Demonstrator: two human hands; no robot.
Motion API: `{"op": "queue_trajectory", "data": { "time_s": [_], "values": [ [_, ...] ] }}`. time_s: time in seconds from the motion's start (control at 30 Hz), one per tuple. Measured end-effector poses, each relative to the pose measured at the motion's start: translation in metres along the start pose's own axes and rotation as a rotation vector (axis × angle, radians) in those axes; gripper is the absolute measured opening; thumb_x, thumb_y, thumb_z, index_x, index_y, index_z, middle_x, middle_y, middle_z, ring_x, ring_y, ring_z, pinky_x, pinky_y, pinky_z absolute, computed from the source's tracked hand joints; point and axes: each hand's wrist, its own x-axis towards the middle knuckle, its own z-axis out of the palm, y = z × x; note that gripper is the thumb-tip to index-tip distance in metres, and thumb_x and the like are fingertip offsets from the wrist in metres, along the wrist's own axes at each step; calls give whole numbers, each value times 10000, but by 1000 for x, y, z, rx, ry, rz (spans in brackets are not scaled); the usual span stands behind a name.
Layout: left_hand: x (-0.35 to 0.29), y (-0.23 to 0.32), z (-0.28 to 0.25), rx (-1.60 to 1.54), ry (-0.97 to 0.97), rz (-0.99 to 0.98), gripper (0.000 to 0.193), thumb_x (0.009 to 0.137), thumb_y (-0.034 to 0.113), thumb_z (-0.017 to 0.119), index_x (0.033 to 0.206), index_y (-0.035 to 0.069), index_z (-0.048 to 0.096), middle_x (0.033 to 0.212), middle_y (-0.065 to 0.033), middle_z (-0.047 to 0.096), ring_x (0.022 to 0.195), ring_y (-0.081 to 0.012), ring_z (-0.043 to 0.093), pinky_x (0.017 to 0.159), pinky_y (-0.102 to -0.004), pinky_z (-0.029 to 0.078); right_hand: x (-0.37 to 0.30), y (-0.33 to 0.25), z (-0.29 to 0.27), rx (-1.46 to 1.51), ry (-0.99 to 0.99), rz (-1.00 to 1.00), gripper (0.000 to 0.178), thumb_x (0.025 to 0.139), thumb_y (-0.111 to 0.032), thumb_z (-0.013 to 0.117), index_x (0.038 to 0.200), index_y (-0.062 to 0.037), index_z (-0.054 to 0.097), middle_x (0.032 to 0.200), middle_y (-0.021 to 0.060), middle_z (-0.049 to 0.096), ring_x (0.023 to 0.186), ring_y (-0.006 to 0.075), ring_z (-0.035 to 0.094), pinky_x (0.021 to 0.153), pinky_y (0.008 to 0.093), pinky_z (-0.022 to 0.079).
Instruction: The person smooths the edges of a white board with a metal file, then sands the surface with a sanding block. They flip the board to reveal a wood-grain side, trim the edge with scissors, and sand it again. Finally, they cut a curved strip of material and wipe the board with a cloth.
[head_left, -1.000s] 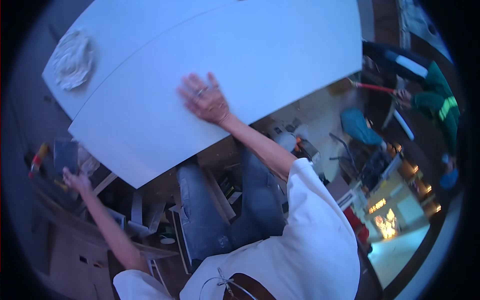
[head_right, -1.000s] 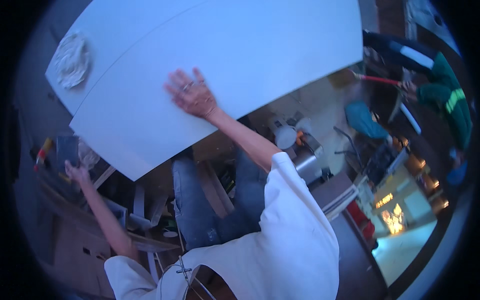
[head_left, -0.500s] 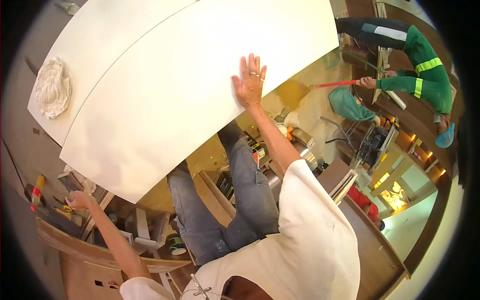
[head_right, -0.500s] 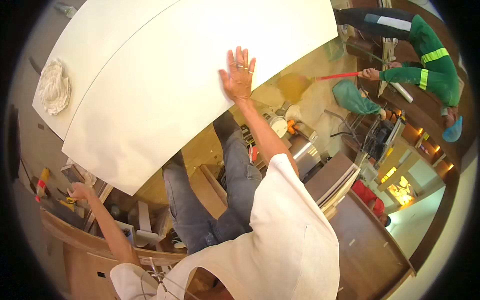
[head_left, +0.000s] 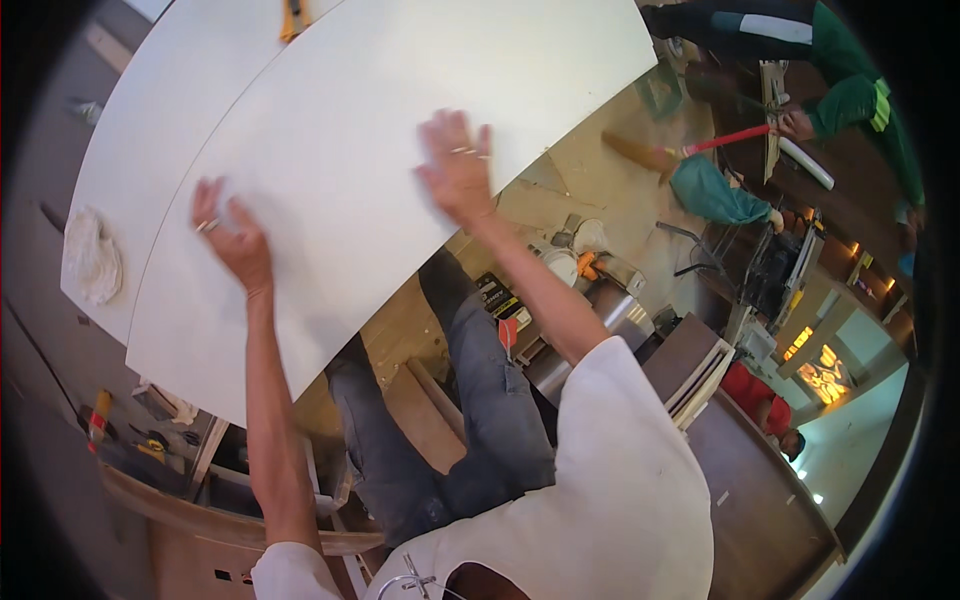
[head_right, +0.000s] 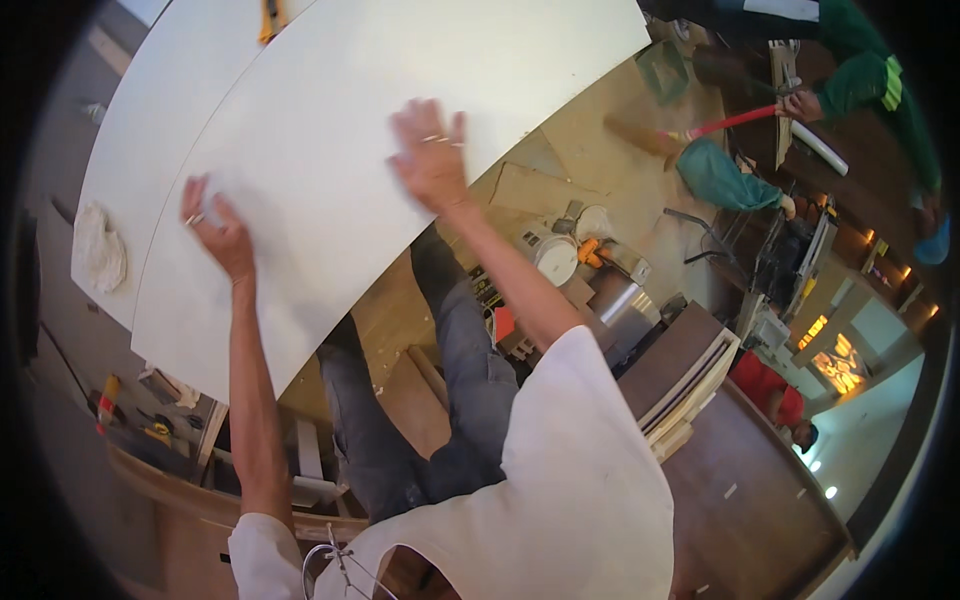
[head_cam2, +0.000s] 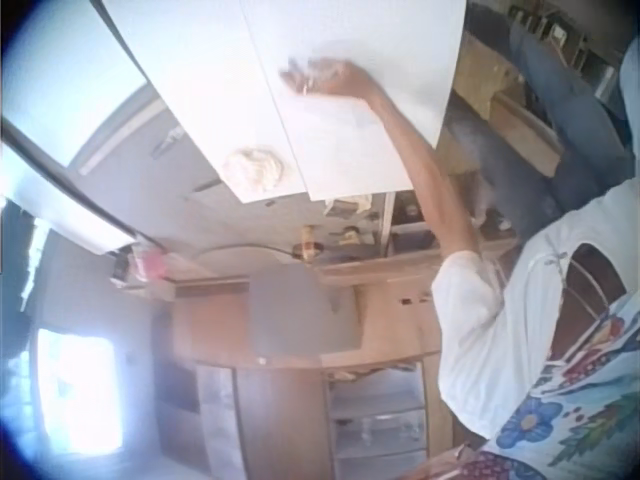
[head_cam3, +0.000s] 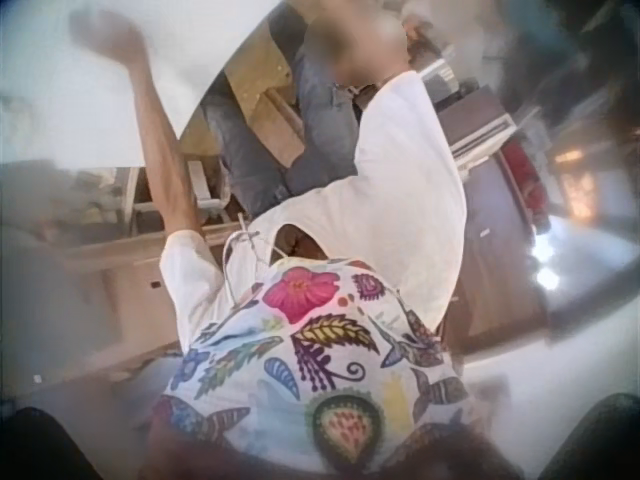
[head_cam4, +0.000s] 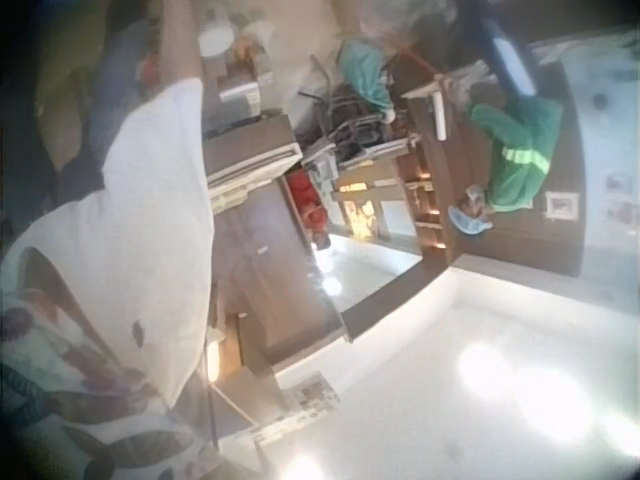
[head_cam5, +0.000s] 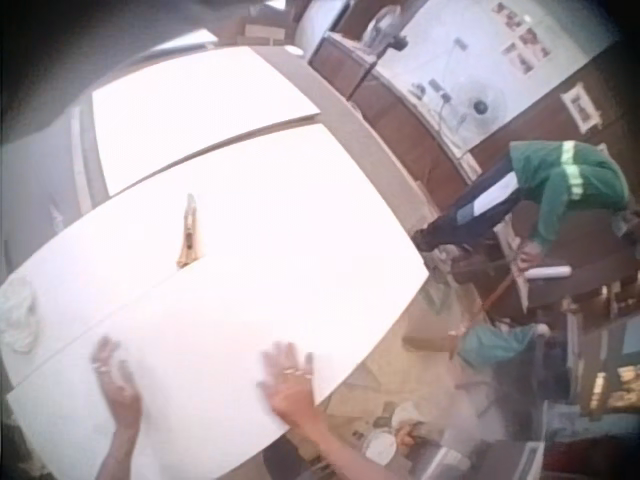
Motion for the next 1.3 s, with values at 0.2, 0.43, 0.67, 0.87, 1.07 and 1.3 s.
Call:
{"op": "queue_trajectory", "data": {
  "time_s": [0.2, 0.43, 0.67, 0.87, 1.07, 1.3],
  "values": [
    [8, 83, 116, 67, -204, -44, 331, 964, 95, 562, 1290, 125, 612, 1451, -92, 513, 1399, -295, 428, 1178, -503, 263, 31, 81, -22, -158, 40, -19, 628, 996, -519, 477, 1553, -255, 360, 1636, 83, 277, 1520, 327, 207, 1212, 617, 113],
    [3, 95, 154, 352, -179, -9, 384, 953, 128, 546, 1334, 159, 585, 1484, -60, 515, 1453, -285, 381, 1217, -550, 161, 74, 249, -77, -160, 203, 53, 617, 1003, -543, 452, 1542, -250, 389, 1632, 88, 289, 1520, 310, 214, 1219, 589, 90],
    [3, 99, 160, 425, -195, 43, 416, 962, 115, 476, 1370, 151, 552, 1493, -80, 508, 1461, -301, 371, 1215, -557, 161, 98, 447, -121, -340, 346, 397, 608, 1016, -485, 448, 1542, -186, 384, 1615, 111, 317, 1506, 312, 249, 1176, 652, 132],
    [5, 101, 162, 437, -193, 71, 432, 948, 85, 475, 1371, 128, 548, 1490, -95, 507, 1459, -318, 369, 1205, -574, 163, 56, 497, -133, 195, 513, 856, 638, 1037, -458, 356, 1503, -25, 408, 1518, 216, 435, 1442, 348, 336, 1190, 453, 240],
    [6, 101, 158, 388, -183, 70, 468, 888, 34, 485, 1344, 107, 559, 1474, -102, 516, 1453, -331, 375, 1203, -574, 160, 60, 345, -129, 844, 494, 886, 622, 1064, -437, 391, 1460, 41, 434, 1430, 172, 526, 1294, 277, 512, 1092, 381, 386],
    [6, 104, 158, 461, -229, -16, 489, 881, 75, 467, 1361, 168, 494, 1499, -70, 468, 1471, -339, 330, 1198, -607, 146, -17, 167, -67, 934, 206, 1157, 591, 1012, -433, 570, 1297, 79, 496, 1126, 145, 594, 1070, 233, 560, 933, 365, 466]
  ]
}}
